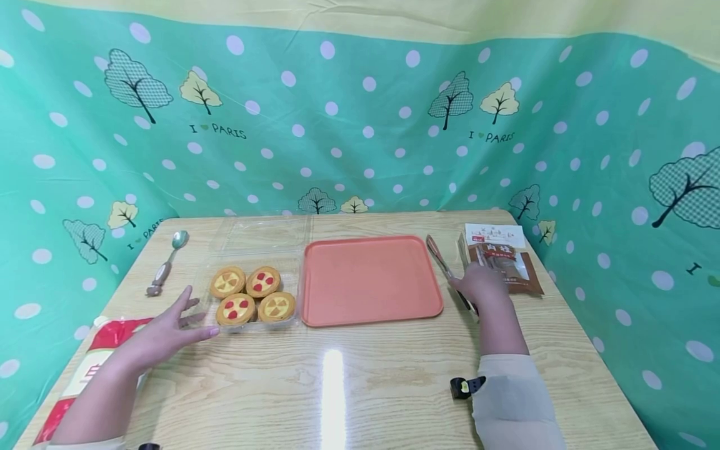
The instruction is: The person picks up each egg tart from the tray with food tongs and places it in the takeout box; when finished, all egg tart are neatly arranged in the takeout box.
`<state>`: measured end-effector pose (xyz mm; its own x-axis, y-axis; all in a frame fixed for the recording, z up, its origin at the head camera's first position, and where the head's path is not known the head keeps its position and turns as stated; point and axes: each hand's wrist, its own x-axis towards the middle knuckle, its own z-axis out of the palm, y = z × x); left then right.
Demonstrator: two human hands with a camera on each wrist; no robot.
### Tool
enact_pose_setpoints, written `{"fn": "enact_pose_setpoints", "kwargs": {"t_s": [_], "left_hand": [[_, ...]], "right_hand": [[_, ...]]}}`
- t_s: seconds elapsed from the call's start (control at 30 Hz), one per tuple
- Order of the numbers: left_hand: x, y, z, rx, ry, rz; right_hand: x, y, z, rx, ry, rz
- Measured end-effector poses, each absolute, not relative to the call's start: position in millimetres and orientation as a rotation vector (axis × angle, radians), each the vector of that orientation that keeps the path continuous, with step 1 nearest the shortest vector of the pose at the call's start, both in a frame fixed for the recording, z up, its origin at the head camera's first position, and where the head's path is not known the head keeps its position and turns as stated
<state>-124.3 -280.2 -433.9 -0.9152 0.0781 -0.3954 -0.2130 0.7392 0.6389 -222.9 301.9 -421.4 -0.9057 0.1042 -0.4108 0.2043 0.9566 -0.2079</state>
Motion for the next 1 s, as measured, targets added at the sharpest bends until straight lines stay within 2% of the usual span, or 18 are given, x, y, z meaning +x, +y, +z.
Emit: {"fn": "enact_pose_setpoints", "kwargs": {"t_s": [0.53,0.73,1.0], "left_hand": [[-125,-281,-436,-0.099,2.542,1.012],[-124,-281,-434,-0.104,2.534,1.014],[-128,-285,-429,-0.099,2.481,1.069]], "right_hand": [[-222,303,-434,0.331,2.585,-0.526],[-221,302,-424,0.326,2.608,-0.507],[-226,297,-403,0.191,2.788,-0.474]]}}
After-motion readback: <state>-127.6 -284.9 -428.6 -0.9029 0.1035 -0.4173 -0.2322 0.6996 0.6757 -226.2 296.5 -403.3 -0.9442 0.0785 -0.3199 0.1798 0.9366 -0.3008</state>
